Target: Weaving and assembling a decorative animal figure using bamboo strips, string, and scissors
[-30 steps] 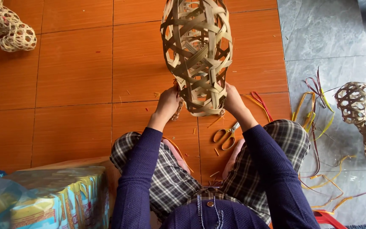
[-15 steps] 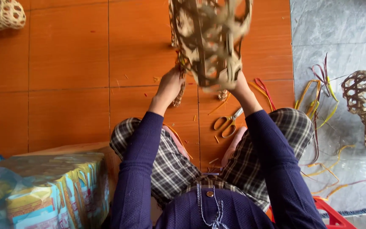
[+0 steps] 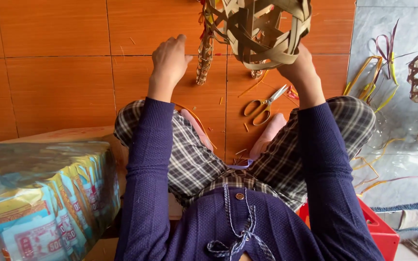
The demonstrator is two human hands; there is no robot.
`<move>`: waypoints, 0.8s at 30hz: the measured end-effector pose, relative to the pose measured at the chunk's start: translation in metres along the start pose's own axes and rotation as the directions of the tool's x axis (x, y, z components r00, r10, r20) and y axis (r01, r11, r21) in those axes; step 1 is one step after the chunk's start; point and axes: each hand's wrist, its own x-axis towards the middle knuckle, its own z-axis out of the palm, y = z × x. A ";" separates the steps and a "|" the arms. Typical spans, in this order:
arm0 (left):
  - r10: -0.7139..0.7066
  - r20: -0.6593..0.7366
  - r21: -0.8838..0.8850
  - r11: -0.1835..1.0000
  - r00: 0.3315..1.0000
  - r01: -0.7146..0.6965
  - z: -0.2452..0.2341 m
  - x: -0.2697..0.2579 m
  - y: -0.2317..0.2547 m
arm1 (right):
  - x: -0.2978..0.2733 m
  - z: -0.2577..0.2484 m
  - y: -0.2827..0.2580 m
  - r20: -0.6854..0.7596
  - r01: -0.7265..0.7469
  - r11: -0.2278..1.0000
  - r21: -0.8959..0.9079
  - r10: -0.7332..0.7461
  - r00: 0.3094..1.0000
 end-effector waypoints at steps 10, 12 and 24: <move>-0.020 -0.105 -0.225 0.974 0.994 -0.004 -0.024 -0.003 0.006 | -0.019 -0.085 -0.009 -0.662 0.056 0.870 0.489 0.329 0.674; -0.036 -0.110 -0.183 0.983 0.993 0.015 -0.024 -0.004 0.000 | -0.047 -0.115 0.003 0.208 -0.425 0.409 0.808 0.476 0.854; -0.035 0.006 -0.058 0.998 0.999 0.035 -0.011 -0.001 0.001 | -0.091 -0.120 0.052 -0.042 -0.216 0.233 0.948 0.765 0.642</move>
